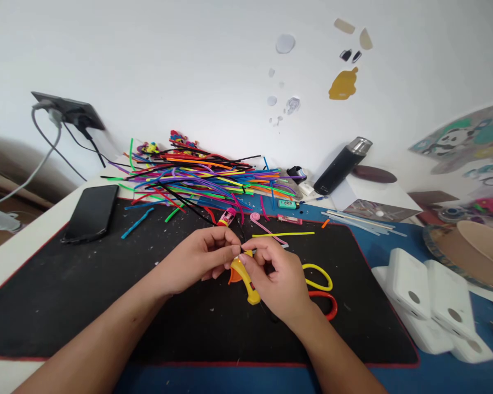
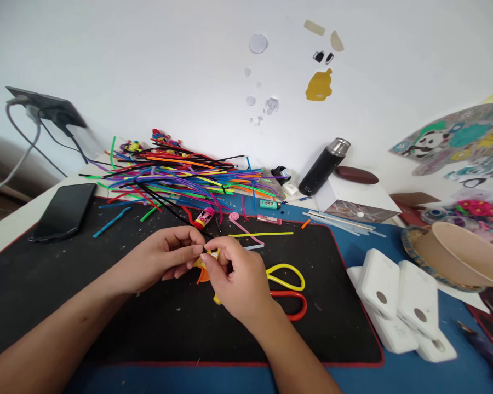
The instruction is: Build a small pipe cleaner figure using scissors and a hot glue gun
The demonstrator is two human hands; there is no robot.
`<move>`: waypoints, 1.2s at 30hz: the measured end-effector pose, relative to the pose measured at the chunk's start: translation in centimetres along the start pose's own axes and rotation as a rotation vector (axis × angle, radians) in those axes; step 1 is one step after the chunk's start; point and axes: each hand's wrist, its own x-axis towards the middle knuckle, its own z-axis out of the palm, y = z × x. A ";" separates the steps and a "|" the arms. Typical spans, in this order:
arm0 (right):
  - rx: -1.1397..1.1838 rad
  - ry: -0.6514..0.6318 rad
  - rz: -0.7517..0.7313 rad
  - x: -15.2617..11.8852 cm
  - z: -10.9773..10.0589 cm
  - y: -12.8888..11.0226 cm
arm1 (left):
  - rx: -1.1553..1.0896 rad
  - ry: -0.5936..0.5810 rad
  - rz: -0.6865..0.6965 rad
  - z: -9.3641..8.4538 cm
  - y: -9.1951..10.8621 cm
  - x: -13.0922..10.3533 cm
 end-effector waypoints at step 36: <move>-0.021 -0.013 0.048 -0.1 -0.1 -0.2 | -0.063 -0.010 -0.039 0.1 0.3 -0.1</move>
